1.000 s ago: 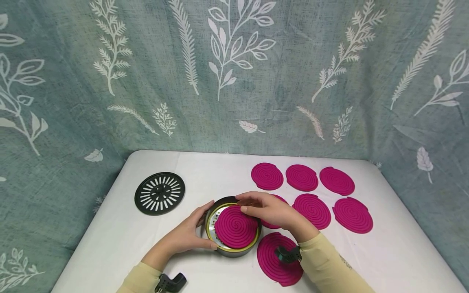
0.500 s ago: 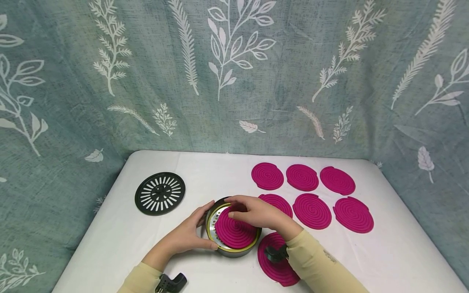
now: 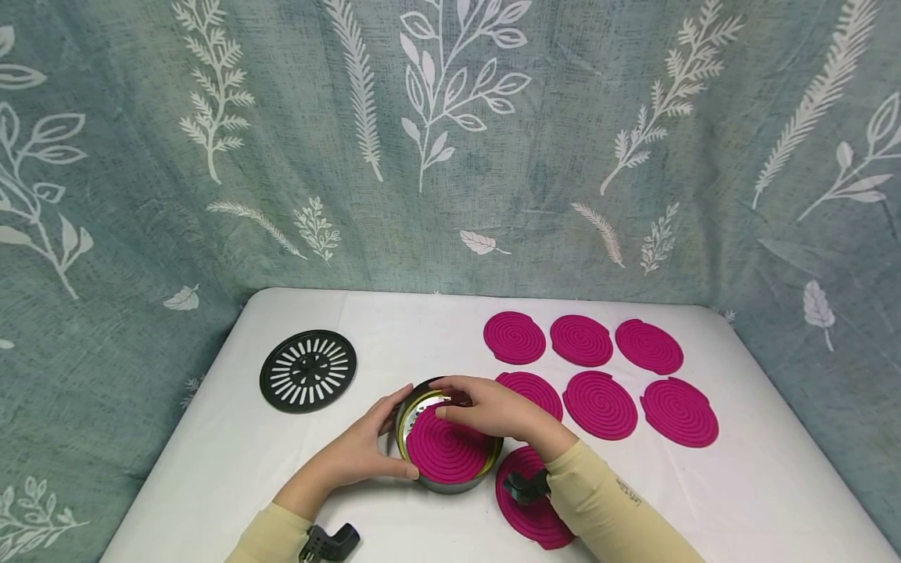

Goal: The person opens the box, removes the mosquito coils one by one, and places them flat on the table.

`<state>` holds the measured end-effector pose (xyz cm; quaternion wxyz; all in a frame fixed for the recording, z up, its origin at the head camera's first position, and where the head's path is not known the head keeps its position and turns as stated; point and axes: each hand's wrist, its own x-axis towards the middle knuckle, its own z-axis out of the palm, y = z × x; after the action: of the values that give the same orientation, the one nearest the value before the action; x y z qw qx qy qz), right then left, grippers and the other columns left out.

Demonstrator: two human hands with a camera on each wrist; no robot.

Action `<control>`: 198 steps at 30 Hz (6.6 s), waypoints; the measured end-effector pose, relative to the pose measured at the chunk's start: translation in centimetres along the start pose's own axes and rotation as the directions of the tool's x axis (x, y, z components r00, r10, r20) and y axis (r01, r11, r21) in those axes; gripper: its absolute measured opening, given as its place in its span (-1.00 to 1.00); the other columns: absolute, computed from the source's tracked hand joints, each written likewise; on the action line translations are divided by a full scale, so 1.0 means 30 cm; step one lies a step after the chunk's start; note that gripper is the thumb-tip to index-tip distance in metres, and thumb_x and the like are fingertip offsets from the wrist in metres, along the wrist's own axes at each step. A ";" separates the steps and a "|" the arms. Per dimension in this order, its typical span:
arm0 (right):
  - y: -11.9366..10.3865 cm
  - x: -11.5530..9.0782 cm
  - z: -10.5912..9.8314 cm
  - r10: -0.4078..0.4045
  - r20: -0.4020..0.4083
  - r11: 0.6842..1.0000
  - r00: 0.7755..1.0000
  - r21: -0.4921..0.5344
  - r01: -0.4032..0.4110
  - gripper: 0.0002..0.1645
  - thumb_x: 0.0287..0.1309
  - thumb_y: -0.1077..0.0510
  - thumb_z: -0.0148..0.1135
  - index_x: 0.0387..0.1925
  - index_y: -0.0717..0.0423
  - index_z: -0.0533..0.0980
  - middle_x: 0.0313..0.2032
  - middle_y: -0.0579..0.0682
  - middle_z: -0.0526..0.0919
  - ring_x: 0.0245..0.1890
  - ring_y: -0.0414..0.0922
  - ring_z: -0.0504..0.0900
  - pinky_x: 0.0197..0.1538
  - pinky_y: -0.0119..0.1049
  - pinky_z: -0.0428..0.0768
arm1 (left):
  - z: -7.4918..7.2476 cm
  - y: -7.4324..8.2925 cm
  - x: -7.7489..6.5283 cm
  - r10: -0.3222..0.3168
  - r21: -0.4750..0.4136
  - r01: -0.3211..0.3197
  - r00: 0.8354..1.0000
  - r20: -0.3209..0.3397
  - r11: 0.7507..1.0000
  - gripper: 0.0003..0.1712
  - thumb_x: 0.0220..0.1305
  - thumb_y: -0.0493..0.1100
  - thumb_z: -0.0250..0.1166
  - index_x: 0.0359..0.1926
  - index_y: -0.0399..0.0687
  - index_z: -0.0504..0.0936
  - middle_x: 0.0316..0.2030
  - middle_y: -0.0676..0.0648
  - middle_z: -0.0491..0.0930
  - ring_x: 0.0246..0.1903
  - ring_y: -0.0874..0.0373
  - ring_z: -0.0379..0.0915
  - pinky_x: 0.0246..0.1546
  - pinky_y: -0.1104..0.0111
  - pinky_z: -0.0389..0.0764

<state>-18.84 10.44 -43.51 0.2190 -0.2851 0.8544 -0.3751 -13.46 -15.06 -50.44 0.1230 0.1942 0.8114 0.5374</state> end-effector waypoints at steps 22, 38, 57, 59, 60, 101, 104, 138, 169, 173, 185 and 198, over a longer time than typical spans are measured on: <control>0.004 -0.003 -0.019 -0.022 -0.087 0.990 0.996 0.137 0.034 -0.45 0.33 -0.15 0.21 0.29 -0.16 0.46 0.08 -0.02 0.60 0.07 -0.10 0.55 0.18 -0.06 0.54 | -0.001 -0.002 0.004 -0.002 0.003 0.002 1.000 0.007 1.000 0.40 -0.22 0.15 0.66 0.57 0.15 -0.01 0.46 0.09 0.10 0.41 0.16 0.09 0.40 0.26 0.22; 0.019 -0.008 -0.032 0.018 -0.139 0.976 0.990 0.215 0.012 -0.48 0.33 -0.11 0.23 0.24 -0.05 0.50 0.00 -0.09 0.61 0.00 -0.11 0.60 0.07 -0.17 0.62 | 0.000 0.005 0.003 -0.009 -0.045 0.009 1.000 -0.001 0.999 0.38 -0.23 0.02 0.69 0.56 0.17 0.03 0.46 0.06 0.11 0.41 0.11 0.09 0.41 0.19 0.21; 0.047 -0.028 -0.046 0.030 0.019 0.870 0.999 0.491 -0.036 -0.38 0.35 0.01 0.24 0.34 0.15 0.38 -0.02 0.15 0.67 -0.07 0.03 0.66 -0.07 -0.14 0.70 | -0.011 0.115 -0.025 -0.013 -0.052 0.012 1.000 -0.004 0.999 0.32 -0.17 -0.10 0.67 0.55 -0.04 0.06 0.45 -0.14 0.14 0.40 -0.05 0.13 0.40 0.11 0.22; 0.049 -0.032 -0.049 0.029 0.031 0.866 0.999 0.498 -0.040 -0.37 0.35 0.01 0.24 0.35 0.16 0.37 -0.01 0.16 0.66 -0.05 0.03 0.66 -0.07 -0.13 0.71 | -0.009 0.115 -0.027 -0.009 -0.060 0.008 1.000 -0.009 0.998 0.31 -0.17 -0.10 0.67 0.54 -0.03 0.07 0.45 -0.14 0.14 0.40 -0.05 0.14 0.40 0.09 0.22; 0.049 -0.034 -0.051 0.028 0.037 0.866 0.999 0.499 -0.042 -0.37 0.35 0.01 0.24 0.35 0.15 0.36 0.00 0.16 0.66 -0.04 0.03 0.66 -0.07 -0.12 0.71 | -0.008 0.113 -0.028 -0.009 -0.065 0.008 1.000 -0.010 0.998 0.31 -0.17 -0.11 0.67 0.54 -0.02 0.07 0.45 -0.13 0.14 0.40 -0.05 0.14 0.40 0.09 0.22; 0.082 -0.103 -0.063 0.077 0.030 0.883 0.997 0.461 -0.082 -0.44 0.33 0.24 0.23 0.33 0.23 0.41 -0.10 0.12 0.71 -0.26 -0.11 0.71 -0.33 -0.32 0.74 | 0.001 -0.006 0.007 0.004 0.001 -0.004 1.000 -0.002 1.000 0.41 -0.25 0.14 0.68 0.57 0.13 0.02 0.47 0.09 0.08 0.40 0.15 0.10 0.40 0.26 0.21; 0.088 -0.107 -0.058 0.087 0.013 0.865 0.996 0.495 -0.082 -0.43 0.32 0.25 0.24 0.33 0.22 0.40 -0.11 0.14 0.71 -0.27 -0.09 0.72 -0.31 -0.27 0.75 | 0.000 -0.006 0.007 0.001 0.003 -0.001 1.000 0.001 1.000 0.42 -0.25 0.15 0.68 0.57 0.14 0.01 0.46 0.11 0.09 0.40 0.19 0.11 0.40 0.28 0.22; 0.135 -0.200 -0.088 0.120 -0.118 0.783 0.986 0.621 -0.021 -0.36 0.34 0.26 0.21 0.39 0.32 0.28 -0.09 0.18 0.69 -0.30 -0.17 0.69 -0.21 -0.17 0.75 | -0.002 -0.005 0.007 0.032 -0.008 -0.032 0.999 0.007 0.999 0.42 -0.25 0.14 0.68 0.57 0.11 0.00 0.47 0.06 0.09 0.40 0.15 0.11 0.40 0.28 0.22; 0.221 -0.362 -0.131 0.182 -0.201 0.738 0.962 0.674 0.002 -0.24 0.30 0.19 0.29 0.44 0.24 0.23 -0.15 0.15 0.67 -0.32 -0.18 0.69 -0.21 -0.20 0.75 | 0.000 0.009 0.002 0.018 -0.001 -0.018 1.000 -0.006 1.000 0.44 -0.27 0.14 0.69 0.57 0.10 0.01 0.47 0.05 0.08 0.41 0.13 0.10 0.39 0.28 0.22; 0.235 -0.384 -0.134 0.177 -0.216 0.734 0.960 0.679 0.017 -0.25 0.32 0.21 0.26 0.44 0.27 0.22 -0.18 0.09 0.66 -0.35 -0.22 0.67 -0.24 -0.26 0.75 | 0.001 0.009 0.002 0.016 -0.001 -0.016 1.000 -0.005 1.000 0.43 -0.28 0.14 0.69 0.57 0.12 0.01 0.47 0.05 0.09 0.40 0.13 0.11 0.39 0.27 0.22; 0.271 -0.462 -0.151 0.164 -0.247 0.695 0.955 0.716 0.066 -0.25 0.35 0.26 0.19 0.45 0.34 0.13 -0.06 0.18 0.66 -0.26 -0.15 0.71 -0.21 -0.29 0.74 | 0.002 0.003 0.002 0.031 -0.011 -0.031 0.999 -0.008 0.999 0.43 -0.27 0.13 0.69 0.56 0.14 0.02 0.47 0.03 0.09 0.38 0.10 0.17 0.39 0.25 0.24; 0.321 -0.559 -0.158 0.247 -0.281 0.700 0.928 0.714 0.030 -0.25 0.34 0.24 0.22 0.47 0.23 0.16 -0.13 0.10 0.67 -0.31 -0.19 0.68 -0.21 -0.26 0.75 | 0.003 0.000 0.004 0.025 -0.009 -0.025 1.000 -0.004 1.000 0.43 -0.27 0.14 0.69 0.57 0.14 0.01 0.46 0.05 0.09 0.40 0.11 0.13 0.39 0.26 0.23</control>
<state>-12.29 29.17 -45.26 0.1752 -0.0549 0.6854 -0.7046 -13.53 -14.95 -50.48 0.1156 0.2027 0.8066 0.5431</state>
